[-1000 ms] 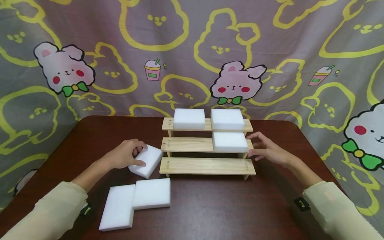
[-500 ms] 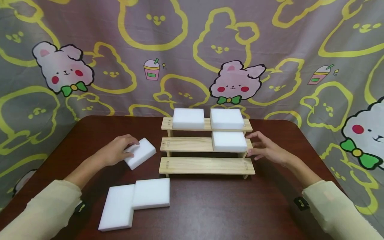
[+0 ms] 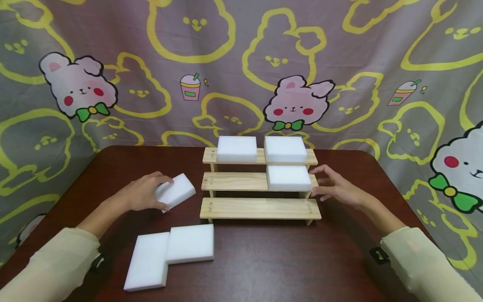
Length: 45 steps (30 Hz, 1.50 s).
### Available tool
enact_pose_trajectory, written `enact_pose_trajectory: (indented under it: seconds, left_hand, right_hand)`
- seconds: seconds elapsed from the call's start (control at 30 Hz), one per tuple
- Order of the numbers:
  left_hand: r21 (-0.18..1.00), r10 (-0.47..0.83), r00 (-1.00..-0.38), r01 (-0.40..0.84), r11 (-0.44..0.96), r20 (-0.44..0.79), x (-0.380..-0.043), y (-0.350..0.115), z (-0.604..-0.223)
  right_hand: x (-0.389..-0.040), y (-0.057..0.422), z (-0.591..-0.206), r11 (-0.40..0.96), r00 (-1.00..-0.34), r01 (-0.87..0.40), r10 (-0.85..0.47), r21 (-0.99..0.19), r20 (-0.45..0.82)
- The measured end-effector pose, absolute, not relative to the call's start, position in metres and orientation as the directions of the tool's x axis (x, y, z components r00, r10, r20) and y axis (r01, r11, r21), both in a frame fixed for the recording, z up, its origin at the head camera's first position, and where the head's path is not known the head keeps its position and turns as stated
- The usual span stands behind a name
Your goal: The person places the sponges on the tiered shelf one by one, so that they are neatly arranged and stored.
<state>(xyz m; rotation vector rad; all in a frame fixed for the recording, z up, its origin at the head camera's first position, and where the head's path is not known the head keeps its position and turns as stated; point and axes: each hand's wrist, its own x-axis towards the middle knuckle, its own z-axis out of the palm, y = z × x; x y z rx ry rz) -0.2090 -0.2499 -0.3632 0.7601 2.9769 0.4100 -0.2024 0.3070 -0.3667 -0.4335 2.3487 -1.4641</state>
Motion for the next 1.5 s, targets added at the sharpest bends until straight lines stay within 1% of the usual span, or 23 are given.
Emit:
enact_pose_trajectory:
  seconds: [0.17,0.3,0.43,0.7,0.87,1.13,1.5]
  left_hand:
    - [0.286,0.473,-0.881,0.457,0.842,0.016,-0.209,-0.255,-0.362]
    - [0.298,0.460,-0.887,0.432,0.851,-0.027,-0.210,-0.262,-0.361]
    - [0.308,0.469,-0.880,0.428,0.850,-0.072,-0.210,-0.269,-0.359]
    - [0.326,0.450,-0.885,0.393,0.860,-0.118,-0.207,-0.273,-0.357]
    - [0.334,0.460,-0.881,0.403,0.852,-0.111,-0.207,-0.273,-0.357]
    - [0.339,0.430,-0.896,0.371,0.864,-0.115,-0.207,-0.271,-0.359]
    - [0.314,0.444,-0.896,0.418,0.853,-0.012,-0.209,-0.271,-0.359]
  right_hand:
    - [-0.202,0.307,-0.367,0.424,-0.895,-0.076,-0.427,-0.902,-0.125]
    - [-0.202,0.307,-0.367,0.424,-0.896,-0.080,-0.427,-0.902,-0.121]
    - [-0.202,0.307,-0.367,0.423,-0.897,-0.080,-0.426,-0.903,-0.120]
    - [-0.203,0.307,-0.366,0.425,-0.895,-0.085,-0.430,-0.901,-0.118]
    - [-0.202,0.306,-0.366,0.428,-0.895,-0.083,-0.429,-0.900,-0.121]
    - [-0.202,0.306,-0.366,0.425,-0.896,-0.087,-0.429,-0.901,-0.116]
    - [-0.202,0.306,-0.366,0.422,-0.896,-0.085,-0.428,-0.902,-0.116]
